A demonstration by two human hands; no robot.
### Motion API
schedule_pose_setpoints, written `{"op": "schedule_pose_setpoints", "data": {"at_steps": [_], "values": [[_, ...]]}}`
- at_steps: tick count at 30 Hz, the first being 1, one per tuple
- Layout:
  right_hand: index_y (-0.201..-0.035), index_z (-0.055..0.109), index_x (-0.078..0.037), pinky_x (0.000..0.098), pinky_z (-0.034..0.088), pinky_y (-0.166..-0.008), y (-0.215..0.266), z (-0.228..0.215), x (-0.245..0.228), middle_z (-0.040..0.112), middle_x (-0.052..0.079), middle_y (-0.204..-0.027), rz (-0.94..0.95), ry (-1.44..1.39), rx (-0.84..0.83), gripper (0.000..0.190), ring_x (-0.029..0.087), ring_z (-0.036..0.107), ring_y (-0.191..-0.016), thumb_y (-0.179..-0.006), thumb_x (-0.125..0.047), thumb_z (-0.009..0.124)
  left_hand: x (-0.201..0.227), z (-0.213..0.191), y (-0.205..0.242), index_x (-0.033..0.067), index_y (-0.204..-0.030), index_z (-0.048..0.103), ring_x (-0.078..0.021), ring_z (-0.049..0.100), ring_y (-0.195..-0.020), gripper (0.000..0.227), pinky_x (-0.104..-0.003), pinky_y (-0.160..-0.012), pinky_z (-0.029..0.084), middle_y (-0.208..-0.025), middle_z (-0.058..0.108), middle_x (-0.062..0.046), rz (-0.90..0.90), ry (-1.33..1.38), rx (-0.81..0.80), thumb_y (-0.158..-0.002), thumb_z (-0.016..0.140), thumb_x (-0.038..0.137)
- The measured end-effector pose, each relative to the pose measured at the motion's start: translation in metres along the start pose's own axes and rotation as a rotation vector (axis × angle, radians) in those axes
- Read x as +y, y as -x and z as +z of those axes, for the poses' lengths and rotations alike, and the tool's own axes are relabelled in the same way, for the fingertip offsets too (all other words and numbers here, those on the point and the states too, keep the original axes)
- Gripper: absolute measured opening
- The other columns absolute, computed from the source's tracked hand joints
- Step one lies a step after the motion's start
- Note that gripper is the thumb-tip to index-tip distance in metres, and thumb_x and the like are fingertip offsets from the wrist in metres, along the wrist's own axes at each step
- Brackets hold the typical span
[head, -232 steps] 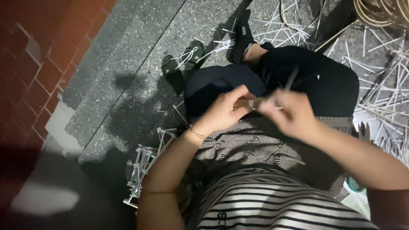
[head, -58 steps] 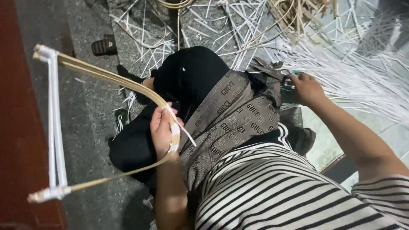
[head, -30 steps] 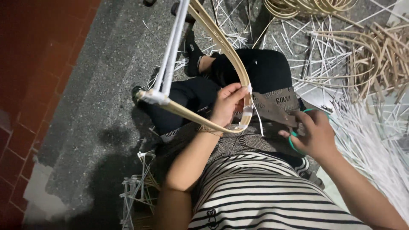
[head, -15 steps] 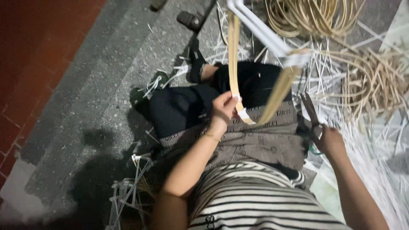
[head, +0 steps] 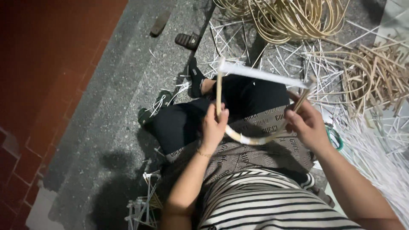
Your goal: Wrapping white tape around the curved wooden handles and frame of a bamboo basket.
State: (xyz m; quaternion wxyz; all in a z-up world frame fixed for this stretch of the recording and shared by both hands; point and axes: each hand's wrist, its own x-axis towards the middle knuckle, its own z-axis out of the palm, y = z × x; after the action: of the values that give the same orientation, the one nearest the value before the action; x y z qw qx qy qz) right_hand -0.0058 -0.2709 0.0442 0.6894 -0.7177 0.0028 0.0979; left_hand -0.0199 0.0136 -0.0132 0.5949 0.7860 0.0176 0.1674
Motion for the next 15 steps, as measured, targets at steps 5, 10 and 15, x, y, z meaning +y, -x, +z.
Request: {"op": "schedule_pose_setpoints", "data": {"at_steps": [5,10,15], "values": [[-0.156,0.046,-0.006,0.0266,0.048,-0.058,0.014,0.007,-0.006,0.060,0.001,-0.085,0.094,0.100,-0.112,0.062,0.009,0.057,-0.065,-0.097,-0.021,0.061,0.026,-0.017,-0.025,0.0026,-0.116,0.058,-0.0363,0.070,-0.082,0.016,-0.045,-0.068,0.054,-0.092,0.070,-0.017,0.128,-0.321,0.045,-0.107,0.061,0.016],[-0.156,0.042,-0.007,0.0266,0.051,-0.058,0.021,0.009,-0.011,0.062,0.001,-0.084,0.059,0.098,-0.155,0.065,0.010,0.061,-0.063,-0.096,-0.022,0.061,0.045,-0.024,-0.025,0.0018,-0.117,0.059,-0.0417,0.068,-0.083,0.017,-0.048,-0.066,0.053,-0.091,0.068,-0.021,0.178,-0.415,0.071,-0.105,0.058,0.015],[-0.158,0.041,-0.006,0.0263,0.052,-0.060,0.017,0.013,-0.006,0.059,0.002,-0.084,0.081,0.069,-0.235,0.065,0.009,0.059,-0.068,-0.098,-0.023,0.060,0.051,-0.039,-0.025,0.0013,-0.111,0.061,-0.0381,0.069,-0.079,0.015,-0.045,-0.066,0.054,-0.085,0.068,-0.019,0.079,-0.404,-0.003,-0.104,0.059,0.015]]}}
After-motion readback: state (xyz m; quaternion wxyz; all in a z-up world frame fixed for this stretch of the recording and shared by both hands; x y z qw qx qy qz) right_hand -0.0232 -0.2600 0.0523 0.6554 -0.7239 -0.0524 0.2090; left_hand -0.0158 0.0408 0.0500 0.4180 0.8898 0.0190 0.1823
